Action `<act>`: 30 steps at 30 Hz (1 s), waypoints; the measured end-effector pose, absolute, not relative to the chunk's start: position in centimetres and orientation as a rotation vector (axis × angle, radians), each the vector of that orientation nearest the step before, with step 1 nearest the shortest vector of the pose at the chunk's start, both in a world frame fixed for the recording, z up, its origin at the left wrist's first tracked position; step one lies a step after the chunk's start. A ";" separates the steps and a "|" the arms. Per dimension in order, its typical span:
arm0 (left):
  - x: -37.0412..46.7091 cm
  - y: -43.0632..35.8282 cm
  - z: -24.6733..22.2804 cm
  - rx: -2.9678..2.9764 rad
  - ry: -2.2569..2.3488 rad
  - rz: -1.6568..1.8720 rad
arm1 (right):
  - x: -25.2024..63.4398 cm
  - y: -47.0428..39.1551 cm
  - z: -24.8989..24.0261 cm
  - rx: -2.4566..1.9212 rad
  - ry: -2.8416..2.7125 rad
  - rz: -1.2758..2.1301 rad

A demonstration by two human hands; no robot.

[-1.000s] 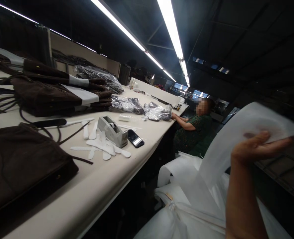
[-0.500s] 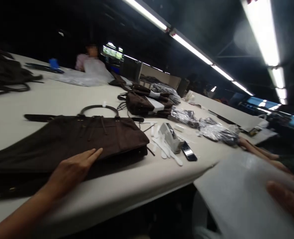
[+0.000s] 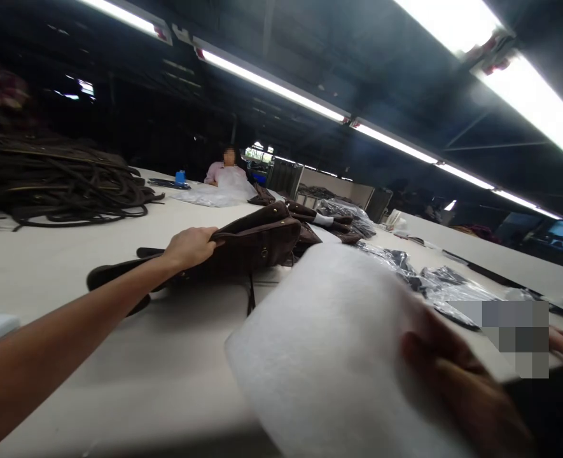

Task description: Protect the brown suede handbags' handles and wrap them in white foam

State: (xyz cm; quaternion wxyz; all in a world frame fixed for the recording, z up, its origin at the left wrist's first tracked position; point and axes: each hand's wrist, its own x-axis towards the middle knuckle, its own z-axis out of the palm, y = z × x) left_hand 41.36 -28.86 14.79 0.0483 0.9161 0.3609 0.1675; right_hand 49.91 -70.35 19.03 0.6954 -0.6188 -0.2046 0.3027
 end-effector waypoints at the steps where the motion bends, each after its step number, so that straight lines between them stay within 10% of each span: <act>1: 41.6 -28.3 15.0 2.776 1.134 0.525 | 49.5 -68.5 18.2 -1.340 -0.501 0.799; 10: 43.2 -26.5 17.7 2.684 1.258 0.615 | 48.2 -62.8 -1.7 -1.328 -0.516 1.236; 21: 44.8 -26.1 28.0 2.598 1.415 0.917 | 46.5 -55.4 11.2 -1.167 -0.867 0.602; 30: 43.5 -27.3 25.1 2.718 1.398 0.848 | 47.4 -61.3 -1.7 -1.550 -0.385 0.951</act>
